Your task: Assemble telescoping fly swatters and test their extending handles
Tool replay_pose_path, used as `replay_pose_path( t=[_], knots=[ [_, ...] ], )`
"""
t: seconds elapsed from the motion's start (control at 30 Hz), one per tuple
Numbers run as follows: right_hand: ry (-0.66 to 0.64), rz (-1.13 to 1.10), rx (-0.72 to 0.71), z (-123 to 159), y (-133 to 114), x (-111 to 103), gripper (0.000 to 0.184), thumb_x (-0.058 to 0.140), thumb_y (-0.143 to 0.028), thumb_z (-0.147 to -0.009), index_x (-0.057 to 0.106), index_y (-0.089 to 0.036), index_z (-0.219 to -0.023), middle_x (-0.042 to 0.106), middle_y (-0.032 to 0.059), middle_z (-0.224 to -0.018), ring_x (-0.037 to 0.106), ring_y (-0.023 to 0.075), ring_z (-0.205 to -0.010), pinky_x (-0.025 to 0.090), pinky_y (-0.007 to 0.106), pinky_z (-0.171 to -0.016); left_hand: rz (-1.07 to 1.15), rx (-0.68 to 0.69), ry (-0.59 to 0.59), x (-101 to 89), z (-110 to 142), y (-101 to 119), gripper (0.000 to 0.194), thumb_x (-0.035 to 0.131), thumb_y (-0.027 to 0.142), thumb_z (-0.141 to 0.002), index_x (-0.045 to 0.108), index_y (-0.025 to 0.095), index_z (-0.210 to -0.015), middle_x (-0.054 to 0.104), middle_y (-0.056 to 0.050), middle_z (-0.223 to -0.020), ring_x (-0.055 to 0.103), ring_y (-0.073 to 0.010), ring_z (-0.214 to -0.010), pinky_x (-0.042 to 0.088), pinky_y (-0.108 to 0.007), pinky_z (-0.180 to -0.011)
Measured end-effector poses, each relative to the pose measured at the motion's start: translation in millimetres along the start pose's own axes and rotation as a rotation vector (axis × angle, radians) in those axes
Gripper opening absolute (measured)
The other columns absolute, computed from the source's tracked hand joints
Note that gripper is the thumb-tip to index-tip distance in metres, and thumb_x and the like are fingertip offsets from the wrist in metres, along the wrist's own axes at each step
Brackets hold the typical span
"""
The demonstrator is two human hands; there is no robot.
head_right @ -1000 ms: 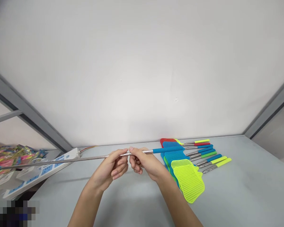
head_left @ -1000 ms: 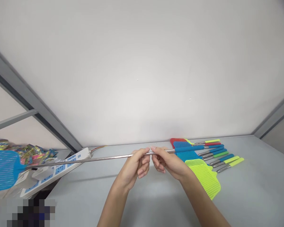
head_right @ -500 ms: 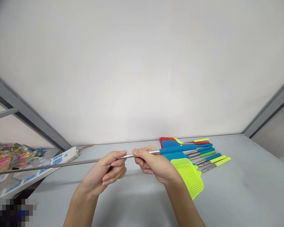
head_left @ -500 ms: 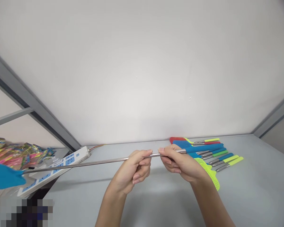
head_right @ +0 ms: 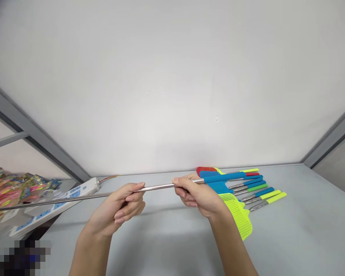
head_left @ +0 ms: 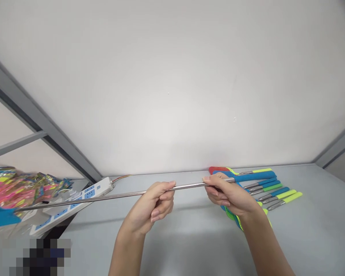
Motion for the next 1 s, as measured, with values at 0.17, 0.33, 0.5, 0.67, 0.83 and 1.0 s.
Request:
replay_pose_path(
  t=[0.17, 0.33, 0.5, 0.67, 0.83, 1.0],
  knots=[
    [0.006, -0.010, 0.014, -0.3, 1.0, -1.5, 0.039, 0.046, -0.031, -0.077, 0.035, -0.015, -0.043, 0.018, -0.0088, -0.036, 0.012, 0.0027, -0.034, 0.006, 0.020, -0.034, -0.031, 0.017, -0.009, -4.1, 3.1, 3.9, 0.040, 0.041, 0.034, -0.079, 0.024, 0.017, -0.047, 0.017, 0.009, -0.029, 0.012, -0.0032, -0.030, 0.013, -0.024, -0.043],
    [0.012, -0.002, 0.028, -0.4, 1.3, -0.7, 0.039, 0.047, -0.032, -0.076, 0.036, -0.015, -0.042, 0.019, -0.0086, -0.036, 0.012, 0.0031, -0.034, 0.006, 0.020, -0.034, -0.044, 0.030, -0.024, -6.0, 5.7, 5.9, 0.041, 0.040, 0.033, -0.080, 0.022, 0.017, -0.047, 0.017, 0.009, -0.029, 0.012, -0.0031, -0.030, 0.011, -0.025, -0.042],
    [0.021, 0.006, 0.017, 0.7, 0.4, -1.9, 0.040, 0.046, -0.032, -0.077, 0.037, -0.015, -0.042, 0.017, -0.0086, -0.034, 0.012, 0.0032, -0.034, 0.006, 0.020, -0.034, -0.043, 0.035, -0.042, -4.8, 6.1, 6.0, 0.040, 0.039, 0.033, -0.081, 0.023, 0.017, -0.047, 0.018, 0.009, -0.029, 0.012, -0.0032, -0.030, 0.011, -0.025, -0.041],
    [0.013, 0.011, 0.012, 1.4, -0.9, -3.0, 0.040, 0.047, -0.032, -0.077, 0.037, -0.015, -0.042, 0.017, -0.0087, -0.034, 0.012, 0.0033, -0.034, 0.007, 0.020, -0.034, -0.046, 0.040, -0.040, -4.5, 6.7, 6.3, 0.040, 0.039, 0.033, -0.081, 0.023, 0.017, -0.047, 0.017, 0.009, -0.029, 0.012, -0.0032, -0.030, 0.011, -0.025, -0.041],
    [0.002, 0.010, 0.017, 1.5, -0.6, -2.7, 0.040, 0.047, -0.034, -0.077, 0.039, -0.015, -0.042, 0.017, -0.0093, -0.033, 0.010, 0.0030, -0.033, 0.006, 0.020, -0.034, -0.037, 0.065, -0.058, -4.2, 8.3, 8.1, 0.041, 0.038, 0.032, -0.081, 0.021, 0.018, -0.047, 0.016, 0.009, -0.029, 0.011, -0.0034, -0.030, 0.010, -0.025, -0.041],
    [-0.003, 0.002, 0.016, 1.8, -1.1, -1.7, 0.041, 0.048, -0.034, -0.077, 0.039, -0.014, -0.042, 0.017, -0.0091, -0.032, 0.010, 0.0026, -0.033, 0.006, 0.020, -0.034, -0.035, 0.062, -0.060, -4.5, 9.0, 8.7, 0.041, 0.038, 0.032, -0.081, 0.021, 0.018, -0.046, 0.016, 0.008, -0.029, 0.011, -0.0035, -0.030, 0.011, -0.025, -0.041]
  ],
)
Point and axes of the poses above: each hand's wrist, its own z-axis away from the middle knuckle, its own x-axis out of the palm, y = z × x, the point moved 5 cm from there along -z, towards the middle knuckle
